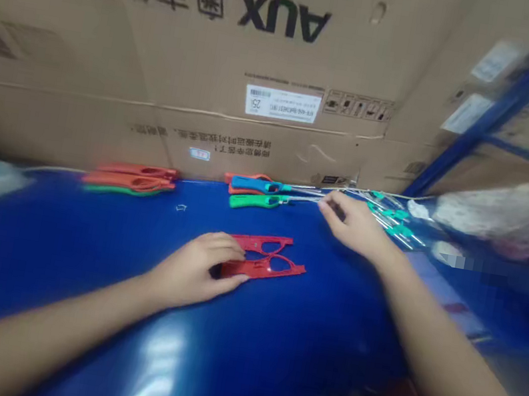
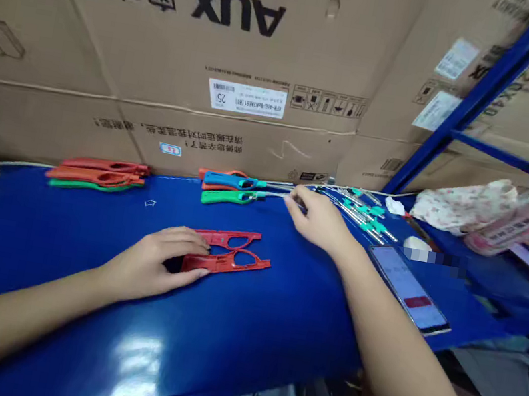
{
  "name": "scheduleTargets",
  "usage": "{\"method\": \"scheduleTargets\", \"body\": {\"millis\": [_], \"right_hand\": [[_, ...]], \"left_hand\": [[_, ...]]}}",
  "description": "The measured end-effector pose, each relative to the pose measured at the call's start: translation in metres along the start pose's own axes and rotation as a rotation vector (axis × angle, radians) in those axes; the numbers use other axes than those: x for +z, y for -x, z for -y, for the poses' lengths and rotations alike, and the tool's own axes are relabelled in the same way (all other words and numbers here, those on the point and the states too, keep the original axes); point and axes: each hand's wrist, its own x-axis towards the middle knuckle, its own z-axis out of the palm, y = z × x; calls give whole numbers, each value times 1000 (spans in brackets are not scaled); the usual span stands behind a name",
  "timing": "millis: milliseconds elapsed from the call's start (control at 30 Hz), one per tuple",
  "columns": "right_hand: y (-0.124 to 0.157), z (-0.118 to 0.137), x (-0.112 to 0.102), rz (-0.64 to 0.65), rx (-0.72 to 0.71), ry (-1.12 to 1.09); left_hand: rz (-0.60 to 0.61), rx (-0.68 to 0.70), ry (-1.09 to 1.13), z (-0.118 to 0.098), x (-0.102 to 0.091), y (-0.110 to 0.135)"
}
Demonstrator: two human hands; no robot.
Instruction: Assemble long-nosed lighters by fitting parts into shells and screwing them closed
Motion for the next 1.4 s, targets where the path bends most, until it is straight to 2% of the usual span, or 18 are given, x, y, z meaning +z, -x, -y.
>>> {"method": "scheduleTargets", "body": {"millis": [133,267,433,667,1100,1400], "right_hand": [[7,13,-1,145,-110,-26],[9,21,-1,194,-141,-53],[9,31,3,203,-163,-54],[13,40,6,176,-204,-98],[14,51,6,176,-265,-255],[18,60,4,202,-302,-293]], "left_hand": [[6,9,-10,2,-5,1],[12,-23,-58,2,-11,1],[-14,-11,-122,5,-14,2],[37,7,-115,12,-12,4],[15,0,-126,4,-18,2],[37,2,-131,11,-12,3]]}}
